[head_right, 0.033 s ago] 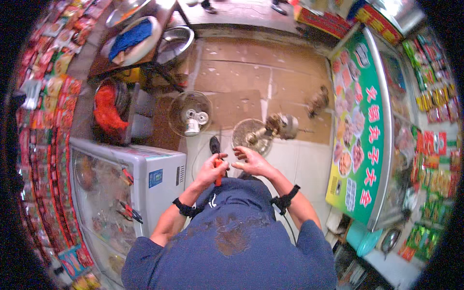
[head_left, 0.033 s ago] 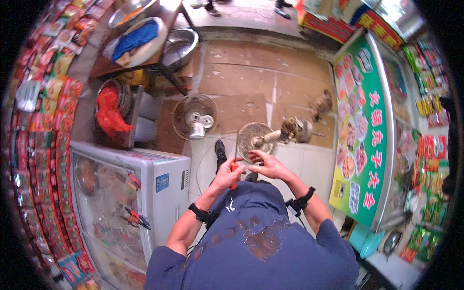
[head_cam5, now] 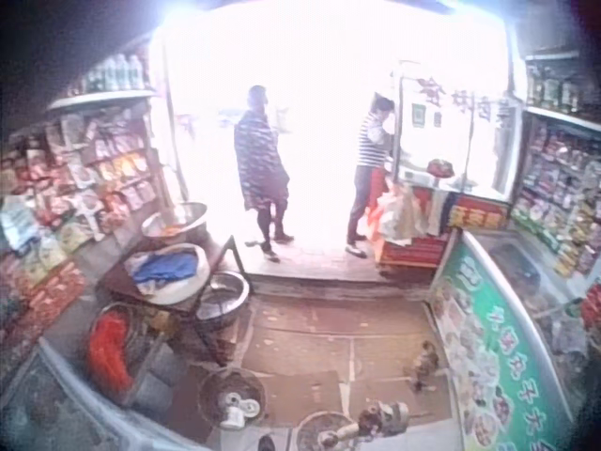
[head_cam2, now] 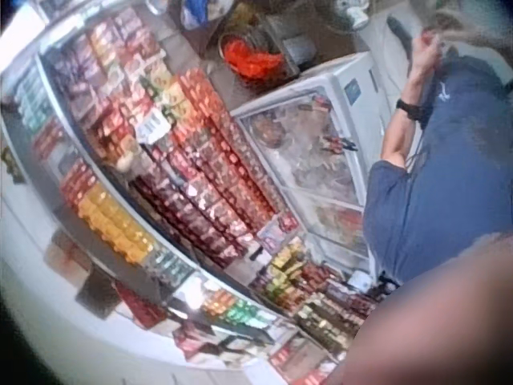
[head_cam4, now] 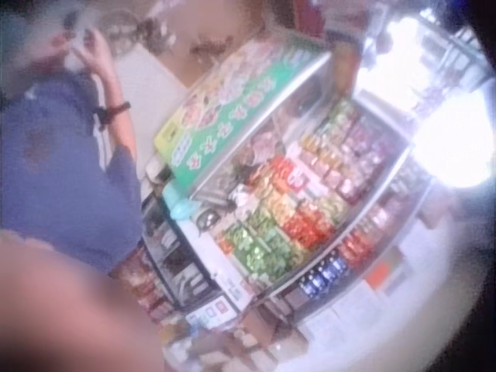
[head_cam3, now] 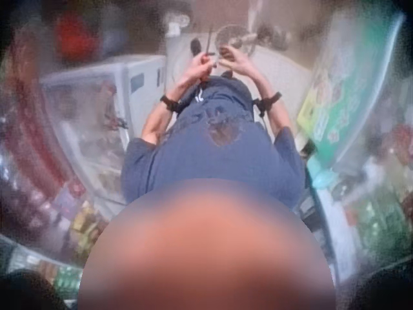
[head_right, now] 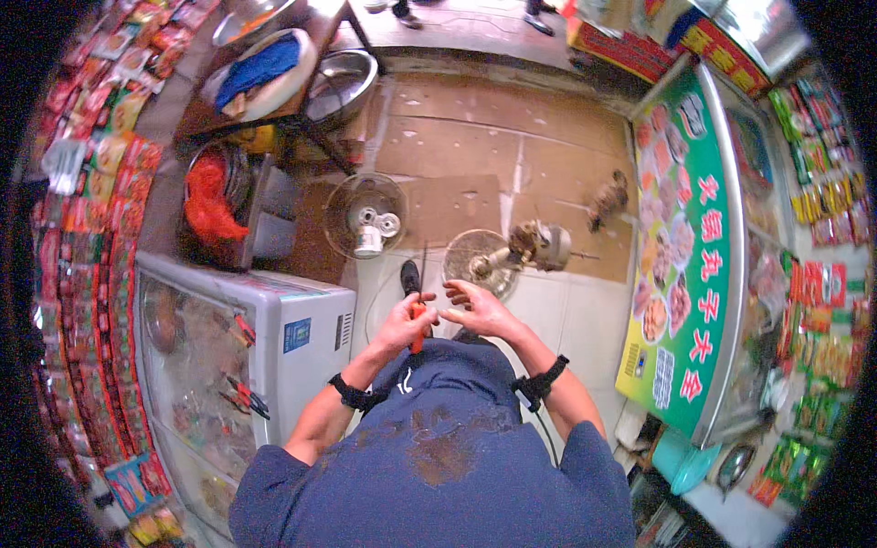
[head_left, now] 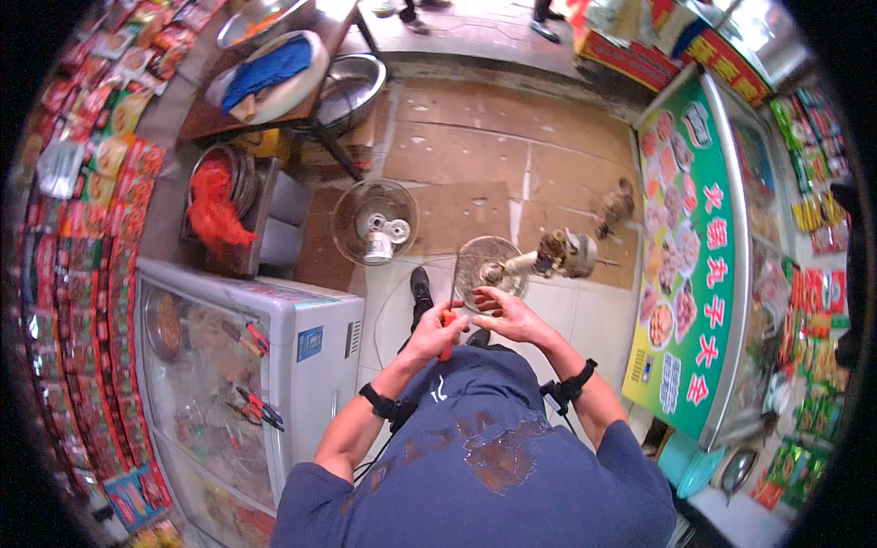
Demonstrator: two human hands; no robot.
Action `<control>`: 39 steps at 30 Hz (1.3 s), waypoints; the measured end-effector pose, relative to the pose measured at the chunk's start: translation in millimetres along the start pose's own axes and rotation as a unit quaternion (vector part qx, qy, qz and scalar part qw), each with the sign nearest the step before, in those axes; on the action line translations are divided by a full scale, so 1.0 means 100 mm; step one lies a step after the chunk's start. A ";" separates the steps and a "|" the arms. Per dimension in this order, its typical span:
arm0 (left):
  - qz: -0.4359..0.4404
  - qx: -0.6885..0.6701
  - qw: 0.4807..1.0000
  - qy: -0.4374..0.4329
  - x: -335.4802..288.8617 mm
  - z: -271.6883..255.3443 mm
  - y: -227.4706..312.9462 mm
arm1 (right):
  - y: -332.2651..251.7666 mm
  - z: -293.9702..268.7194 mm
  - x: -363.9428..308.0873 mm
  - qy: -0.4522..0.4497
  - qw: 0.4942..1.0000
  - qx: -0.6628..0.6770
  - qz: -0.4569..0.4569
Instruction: The person disassembles a standing fan motor housing using a screwdriver, removes the internal motor assembly, and sets it aside. They then pick up a large metal basin and move it toward the doorway.
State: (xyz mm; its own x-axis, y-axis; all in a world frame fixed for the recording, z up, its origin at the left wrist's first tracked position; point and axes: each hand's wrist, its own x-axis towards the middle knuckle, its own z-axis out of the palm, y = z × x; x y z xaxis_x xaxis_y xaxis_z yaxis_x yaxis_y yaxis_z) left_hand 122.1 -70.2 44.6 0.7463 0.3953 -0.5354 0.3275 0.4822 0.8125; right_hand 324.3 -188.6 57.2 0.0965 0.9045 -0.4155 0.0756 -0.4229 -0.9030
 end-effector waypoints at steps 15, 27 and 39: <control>0.006 0.001 0.997 0.074 -0.20 -0.22 0.03 | -0.11 0.01 0.13 0.016 0.998 -0.064 -0.011; -0.014 0.003 1.000 0.008 -0.07 -0.09 -0.08 | 0.11 -0.06 -0.26 0.072 0.996 -0.041 0.026; -0.046 0.050 0.996 -0.060 -0.07 0.01 -0.12 | 0.35 0.05 -0.45 0.133 0.989 -0.052 0.034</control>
State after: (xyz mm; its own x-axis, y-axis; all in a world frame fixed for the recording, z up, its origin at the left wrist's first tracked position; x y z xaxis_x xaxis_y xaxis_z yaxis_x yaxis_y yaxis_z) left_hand 113.7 -79.3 38.9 0.7725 0.2548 -0.5816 0.4483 0.4297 0.7838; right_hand 317.4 -243.8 43.9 0.3610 0.8333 -0.4186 0.1613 -0.4980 -0.8521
